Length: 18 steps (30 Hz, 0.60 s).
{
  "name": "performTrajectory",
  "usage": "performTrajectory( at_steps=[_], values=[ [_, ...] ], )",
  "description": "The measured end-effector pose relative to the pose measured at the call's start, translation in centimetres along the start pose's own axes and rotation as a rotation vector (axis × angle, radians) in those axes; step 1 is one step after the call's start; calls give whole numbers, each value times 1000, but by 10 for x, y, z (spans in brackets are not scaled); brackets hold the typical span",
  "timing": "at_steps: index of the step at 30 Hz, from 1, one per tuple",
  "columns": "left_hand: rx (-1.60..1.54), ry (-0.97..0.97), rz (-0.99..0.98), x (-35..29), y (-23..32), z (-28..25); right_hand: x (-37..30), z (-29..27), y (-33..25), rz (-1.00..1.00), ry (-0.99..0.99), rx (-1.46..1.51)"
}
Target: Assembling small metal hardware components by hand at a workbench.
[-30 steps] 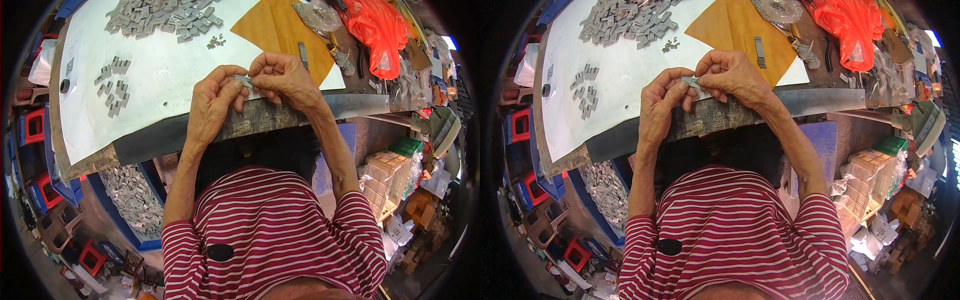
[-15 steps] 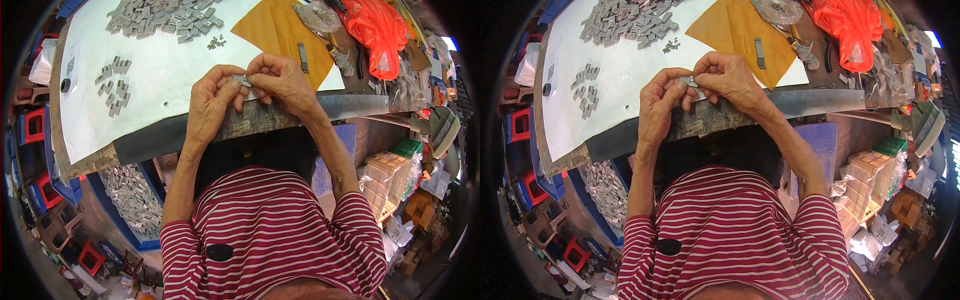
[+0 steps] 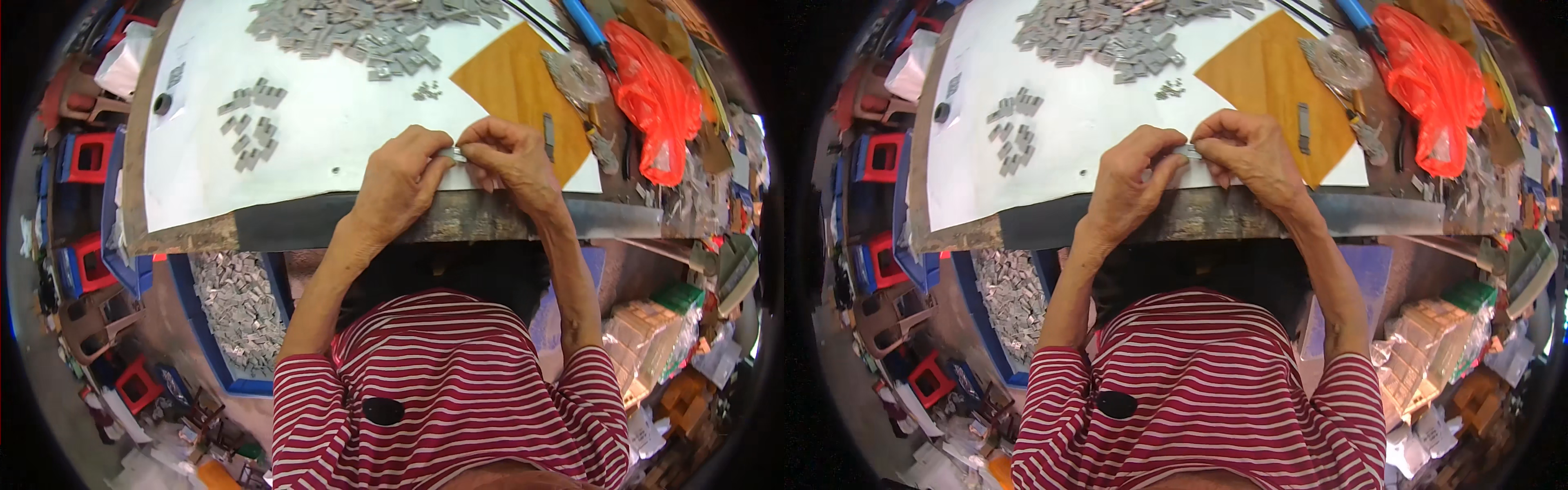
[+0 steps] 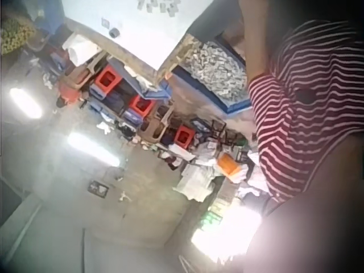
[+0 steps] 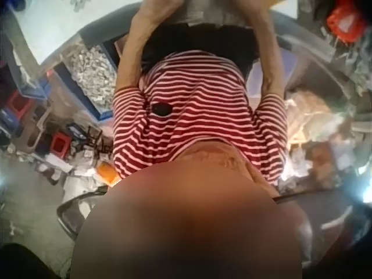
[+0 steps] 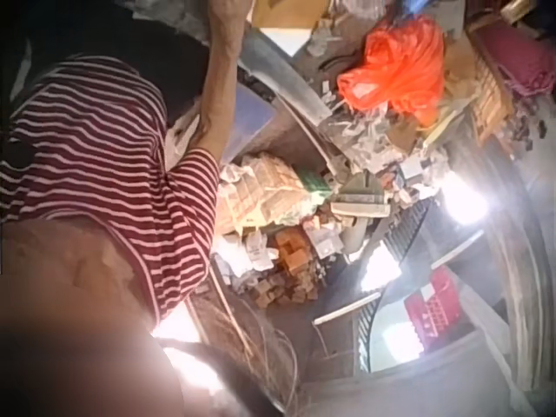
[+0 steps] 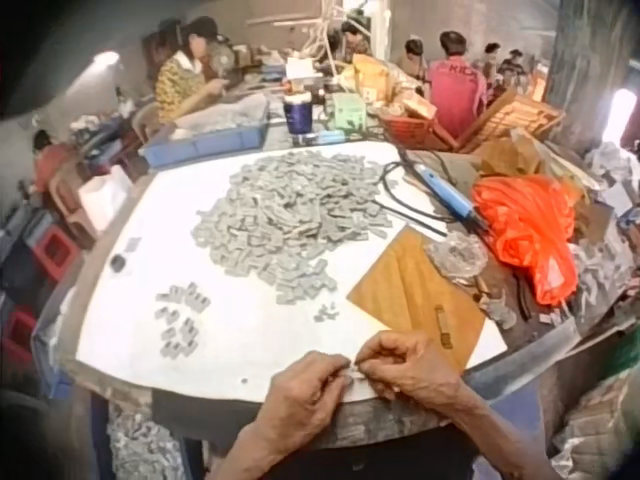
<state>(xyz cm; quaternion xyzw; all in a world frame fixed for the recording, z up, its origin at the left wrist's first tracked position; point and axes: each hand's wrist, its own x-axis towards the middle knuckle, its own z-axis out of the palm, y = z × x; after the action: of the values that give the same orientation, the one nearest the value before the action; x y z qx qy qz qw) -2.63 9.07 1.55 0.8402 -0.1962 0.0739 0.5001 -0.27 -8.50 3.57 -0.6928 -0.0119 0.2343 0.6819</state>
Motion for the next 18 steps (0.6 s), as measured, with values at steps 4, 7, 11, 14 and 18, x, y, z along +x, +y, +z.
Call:
performTrajectory(
  at_steps=[4, 7, 11, 14, 18],
  values=[
    [78, 31, -31, -3, -7, -15, 4, 8, 5, -45, -6, 44],
    [160, 150, -80, -7, -24, -33, 3, 8, 7, -65, -24, 28],
    [325, 345, -127, -4, -49, -62, 1, 5, 11, -69, -7, 24],
    [603, 354, -188, -3, -67, -80, -1, 6, 11, -73, 3, 14],
    [859, 350, -214, -3, -80, -89, -5, 6, 10, -63, 5, -6]
  ],
)
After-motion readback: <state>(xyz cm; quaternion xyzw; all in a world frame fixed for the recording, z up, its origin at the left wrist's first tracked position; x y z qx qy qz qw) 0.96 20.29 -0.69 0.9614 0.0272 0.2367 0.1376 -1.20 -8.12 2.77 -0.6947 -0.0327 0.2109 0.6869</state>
